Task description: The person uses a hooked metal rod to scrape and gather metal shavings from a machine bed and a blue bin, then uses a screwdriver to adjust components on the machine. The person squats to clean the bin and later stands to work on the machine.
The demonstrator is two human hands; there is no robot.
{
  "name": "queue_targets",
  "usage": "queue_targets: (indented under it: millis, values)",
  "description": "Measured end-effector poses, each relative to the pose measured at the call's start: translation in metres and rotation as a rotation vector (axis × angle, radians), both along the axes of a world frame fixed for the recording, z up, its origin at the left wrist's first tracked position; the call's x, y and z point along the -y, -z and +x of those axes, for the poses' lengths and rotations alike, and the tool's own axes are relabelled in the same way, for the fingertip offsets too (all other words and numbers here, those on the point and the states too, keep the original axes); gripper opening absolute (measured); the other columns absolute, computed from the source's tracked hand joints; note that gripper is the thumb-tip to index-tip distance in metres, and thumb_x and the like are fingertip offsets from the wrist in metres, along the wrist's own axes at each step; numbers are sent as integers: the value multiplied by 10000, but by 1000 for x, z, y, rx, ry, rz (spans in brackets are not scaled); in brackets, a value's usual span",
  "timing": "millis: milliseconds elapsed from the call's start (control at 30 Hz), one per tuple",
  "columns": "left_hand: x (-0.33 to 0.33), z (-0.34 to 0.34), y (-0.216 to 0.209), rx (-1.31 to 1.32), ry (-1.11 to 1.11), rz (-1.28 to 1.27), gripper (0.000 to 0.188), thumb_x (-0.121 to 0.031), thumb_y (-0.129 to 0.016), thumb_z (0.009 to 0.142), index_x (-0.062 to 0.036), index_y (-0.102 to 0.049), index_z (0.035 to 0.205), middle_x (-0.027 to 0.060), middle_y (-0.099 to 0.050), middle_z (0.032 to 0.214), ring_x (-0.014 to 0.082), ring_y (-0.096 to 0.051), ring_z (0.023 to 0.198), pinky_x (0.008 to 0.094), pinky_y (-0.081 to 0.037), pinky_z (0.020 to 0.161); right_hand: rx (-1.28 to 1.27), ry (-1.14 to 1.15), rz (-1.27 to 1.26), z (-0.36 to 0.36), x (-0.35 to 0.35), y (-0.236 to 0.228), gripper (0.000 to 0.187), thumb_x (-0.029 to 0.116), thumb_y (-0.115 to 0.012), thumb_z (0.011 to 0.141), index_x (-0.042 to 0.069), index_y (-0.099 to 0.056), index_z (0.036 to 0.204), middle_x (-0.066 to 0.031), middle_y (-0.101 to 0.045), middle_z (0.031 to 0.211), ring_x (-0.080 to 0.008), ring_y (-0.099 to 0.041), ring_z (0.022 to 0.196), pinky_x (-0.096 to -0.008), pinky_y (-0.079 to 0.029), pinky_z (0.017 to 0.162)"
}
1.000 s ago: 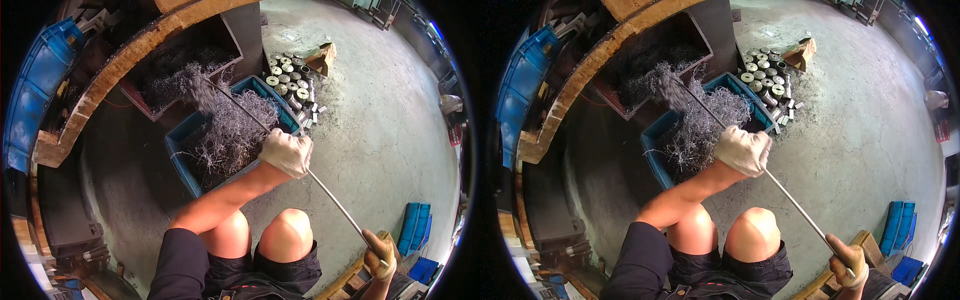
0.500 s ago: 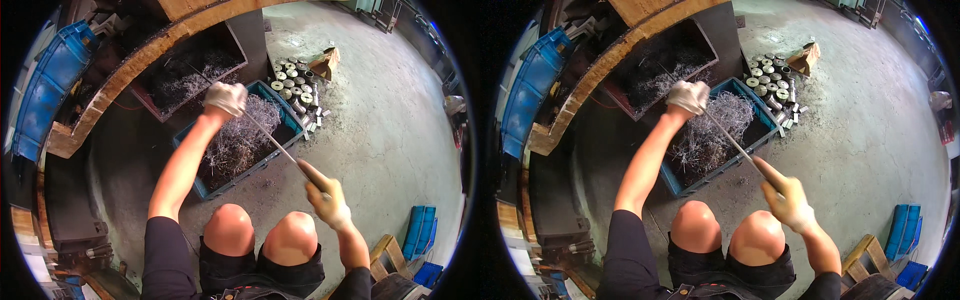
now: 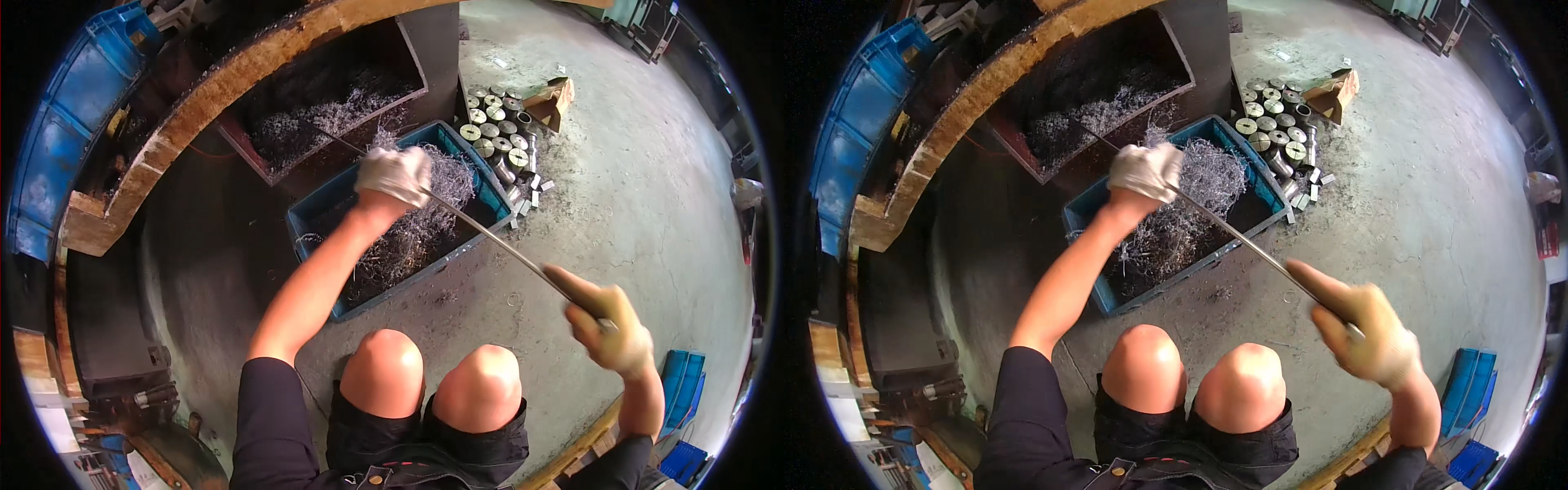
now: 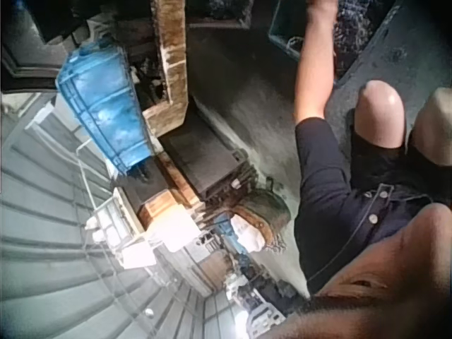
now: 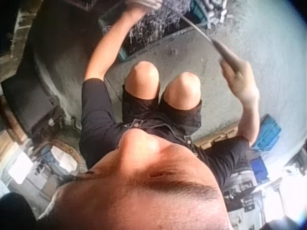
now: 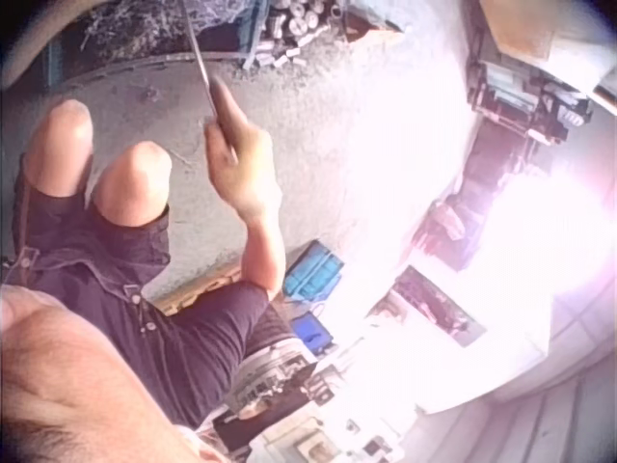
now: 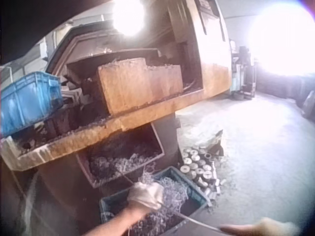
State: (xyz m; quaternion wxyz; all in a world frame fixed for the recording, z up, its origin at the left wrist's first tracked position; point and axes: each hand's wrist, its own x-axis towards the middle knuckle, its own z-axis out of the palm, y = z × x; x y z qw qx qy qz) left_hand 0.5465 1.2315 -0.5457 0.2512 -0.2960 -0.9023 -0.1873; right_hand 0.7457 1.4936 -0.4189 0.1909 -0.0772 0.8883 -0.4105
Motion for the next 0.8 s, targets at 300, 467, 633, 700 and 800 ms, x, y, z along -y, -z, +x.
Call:
queue_targets:
  millis: [300, 467, 633, 700, 800]
  values:
    - [-49, 94, -22, -127, 341, 2, 174, -215, -554, 738, -121, -481, 611, 19, -391, 446, 193, -441, 396, 329, -335, 468, -257, 216, -140, 155, -73, 40, 497, 367, -628, 808, -37, -597, 1096, 23, -377, 472, -71, -367, 391, -245, -263, 395]
    - [-29, 59, -37, -331, 337, -130, 184, -204, -583, 732, -113, -474, 615, 40, -407, 485, 194, -402, 441, 350, -321, 506, -219, 318, -267, 161, -38, 91, 469, 190, -571, 753, -62, -546, 1148, -36, -439, 508, -125, -446, 422, -269, -324, 407]
    - [12, -50, -15, -77, 91, -293, 196, -215, -520, 835, -87, -563, 693, 98, -552, 522, 269, -555, 505, 380, -441, 606, -136, 285, -189, 23, 43, 97, 475, 23, -505, 780, 15, -496, 1256, -124, -454, 555, -157, -470, 473, -295, -400, 483]
    - [26, -84, -14, -16, 4, -264, 216, -234, -501, 873, -93, -583, 731, 135, -601, 619, 305, -585, 614, 397, -468, 658, -232, 324, -330, -14, 76, 97, 441, 39, -491, 834, 60, -496, 1274, -133, -452, 591, -117, -425, 514, -278, -411, 515]
    - [38, -113, 2, 262, -18, -235, 206, -250, -529, 868, -80, -617, 794, 158, -637, 716, 288, -622, 693, 393, -494, 713, -170, 255, -371, -45, 90, 88, 419, 56, -471, 868, 58, -484, 1287, -88, -487, 622, -85, -399, 549, -263, -414, 530]
